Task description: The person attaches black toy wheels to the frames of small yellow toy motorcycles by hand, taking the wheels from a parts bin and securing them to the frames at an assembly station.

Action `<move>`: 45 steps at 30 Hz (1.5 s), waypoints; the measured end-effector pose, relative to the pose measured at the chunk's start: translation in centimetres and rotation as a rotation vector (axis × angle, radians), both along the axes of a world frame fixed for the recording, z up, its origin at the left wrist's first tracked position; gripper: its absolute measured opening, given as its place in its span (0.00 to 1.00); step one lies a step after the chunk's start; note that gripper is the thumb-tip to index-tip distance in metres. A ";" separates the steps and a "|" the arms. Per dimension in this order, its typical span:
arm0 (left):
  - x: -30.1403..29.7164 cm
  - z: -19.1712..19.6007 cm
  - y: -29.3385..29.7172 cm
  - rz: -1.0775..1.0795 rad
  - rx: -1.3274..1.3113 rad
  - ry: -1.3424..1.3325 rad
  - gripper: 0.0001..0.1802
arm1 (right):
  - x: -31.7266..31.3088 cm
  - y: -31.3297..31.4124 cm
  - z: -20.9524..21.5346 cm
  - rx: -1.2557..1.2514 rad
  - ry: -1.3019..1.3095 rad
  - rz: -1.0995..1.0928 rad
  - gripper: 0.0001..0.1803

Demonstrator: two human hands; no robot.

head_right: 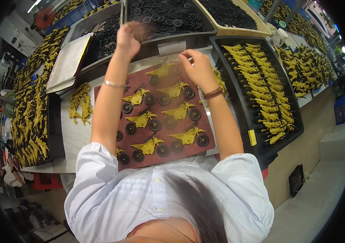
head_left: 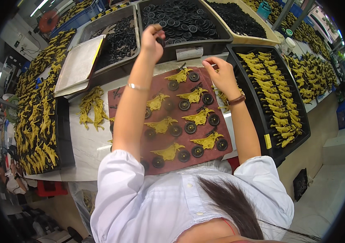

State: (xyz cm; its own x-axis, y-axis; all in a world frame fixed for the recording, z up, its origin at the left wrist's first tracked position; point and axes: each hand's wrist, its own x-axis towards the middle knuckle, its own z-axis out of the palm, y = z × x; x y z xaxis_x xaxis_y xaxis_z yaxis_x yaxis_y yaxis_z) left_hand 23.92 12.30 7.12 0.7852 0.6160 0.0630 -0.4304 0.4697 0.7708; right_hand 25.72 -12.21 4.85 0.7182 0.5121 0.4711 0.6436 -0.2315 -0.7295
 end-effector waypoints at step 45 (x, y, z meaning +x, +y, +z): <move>-32.6 -7.4 2.4 0.348 1.259 0.782 0.15 | -4.8 18.3 -7.0 -0.069 0.971 0.701 0.10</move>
State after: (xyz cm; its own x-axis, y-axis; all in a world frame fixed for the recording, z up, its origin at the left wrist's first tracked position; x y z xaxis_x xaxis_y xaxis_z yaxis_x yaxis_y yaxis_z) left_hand -8.66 14.68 -0.27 0.7013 0.6360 0.3220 0.3161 -0.6824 0.6591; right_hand 20.93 6.13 -2.13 0.3133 0.9366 -0.1567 -0.1674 -0.1080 -0.9800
